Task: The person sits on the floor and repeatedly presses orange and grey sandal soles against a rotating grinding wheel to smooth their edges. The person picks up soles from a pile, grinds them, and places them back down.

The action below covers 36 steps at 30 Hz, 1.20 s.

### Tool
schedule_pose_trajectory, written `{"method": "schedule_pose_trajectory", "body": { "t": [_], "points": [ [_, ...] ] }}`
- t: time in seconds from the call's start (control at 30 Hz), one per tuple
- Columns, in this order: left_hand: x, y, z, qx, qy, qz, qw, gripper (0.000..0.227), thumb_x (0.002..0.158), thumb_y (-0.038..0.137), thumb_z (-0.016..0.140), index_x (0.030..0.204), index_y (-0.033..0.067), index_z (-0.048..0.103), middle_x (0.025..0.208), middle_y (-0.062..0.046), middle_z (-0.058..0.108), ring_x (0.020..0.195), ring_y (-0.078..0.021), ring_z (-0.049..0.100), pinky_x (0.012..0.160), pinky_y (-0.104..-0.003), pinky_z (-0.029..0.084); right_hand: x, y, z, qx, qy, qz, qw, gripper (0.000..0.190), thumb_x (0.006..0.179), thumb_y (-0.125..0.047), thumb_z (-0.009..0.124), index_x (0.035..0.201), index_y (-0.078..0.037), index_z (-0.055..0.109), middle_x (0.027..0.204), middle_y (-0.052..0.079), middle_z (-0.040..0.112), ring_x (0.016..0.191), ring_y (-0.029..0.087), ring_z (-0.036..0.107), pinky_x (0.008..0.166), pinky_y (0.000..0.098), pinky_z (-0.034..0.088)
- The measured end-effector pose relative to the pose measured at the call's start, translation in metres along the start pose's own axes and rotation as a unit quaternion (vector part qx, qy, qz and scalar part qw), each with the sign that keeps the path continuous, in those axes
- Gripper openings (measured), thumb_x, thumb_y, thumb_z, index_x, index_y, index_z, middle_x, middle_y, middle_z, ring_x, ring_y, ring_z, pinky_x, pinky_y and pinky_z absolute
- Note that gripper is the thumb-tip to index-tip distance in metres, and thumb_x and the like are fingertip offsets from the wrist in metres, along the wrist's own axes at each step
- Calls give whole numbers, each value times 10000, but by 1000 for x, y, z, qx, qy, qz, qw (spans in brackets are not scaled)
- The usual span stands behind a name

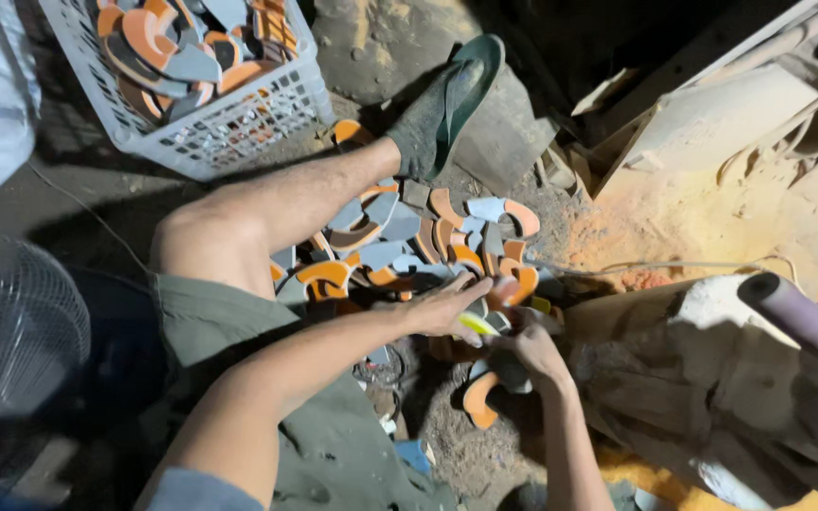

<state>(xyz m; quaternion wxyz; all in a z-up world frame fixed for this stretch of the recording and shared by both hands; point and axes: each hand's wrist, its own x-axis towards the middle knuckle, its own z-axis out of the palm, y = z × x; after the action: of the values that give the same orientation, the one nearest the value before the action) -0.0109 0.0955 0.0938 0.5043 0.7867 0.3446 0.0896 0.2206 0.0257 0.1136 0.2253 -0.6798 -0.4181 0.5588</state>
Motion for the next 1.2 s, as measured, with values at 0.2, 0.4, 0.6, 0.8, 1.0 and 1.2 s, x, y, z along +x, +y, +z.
{"method": "schedule_pose_trajectory", "body": {
  "t": [0.2,0.4,0.6,0.8,1.0,1.2],
  "points": [
    [-53,103,-132,52,46,63,996,615,866,283,776,1352,19,508,1239,-209,577,1094,-356,635,863,-471,533,-6,-11,-7,-293,136,-8,946,612,913,-256,754,1411,-10,498,1023,234,709,934,345,715,781,435,541],
    [-147,125,-220,-30,440,86,893,272,1044,225,685,1215,25,615,1094,-93,729,1025,-206,747,854,-354,630,26,-135,42,-64,83,-138,985,356,969,-214,679,1224,30,639,1075,184,711,973,262,682,823,381,565],
    [-195,-86,-170,-55,529,-201,823,560,988,319,740,1405,8,531,1310,-233,641,1184,-367,643,977,-456,510,-3,-282,39,-56,51,-270,960,371,992,-206,688,1273,25,617,1164,120,683,1061,209,680,898,344,574],
    [-225,-221,-64,-155,436,-383,799,948,605,523,835,1328,28,471,1287,-218,649,1216,-374,630,1010,-474,515,93,-279,192,-469,-231,-104,846,548,666,-553,826,1104,-224,841,969,1,815,854,164,753,798,356,610],
    [-217,-246,-40,39,360,-483,797,994,716,534,866,1435,58,372,1308,-243,525,1206,-444,526,969,-559,471,133,-144,301,-603,-171,-97,773,1391,663,-517,922,1613,-56,17,1588,343,179,1461,522,216,1181,563,261],
    [-190,-221,-44,-154,429,-436,776,1147,685,499,849,1554,112,208,1387,-299,428,1219,-504,520,956,-555,490,133,-128,291,-626,-146,-162,749,1261,644,-512,921,1590,-220,140,1610,361,42,1471,577,125,1189,629,184]
  ]
}}
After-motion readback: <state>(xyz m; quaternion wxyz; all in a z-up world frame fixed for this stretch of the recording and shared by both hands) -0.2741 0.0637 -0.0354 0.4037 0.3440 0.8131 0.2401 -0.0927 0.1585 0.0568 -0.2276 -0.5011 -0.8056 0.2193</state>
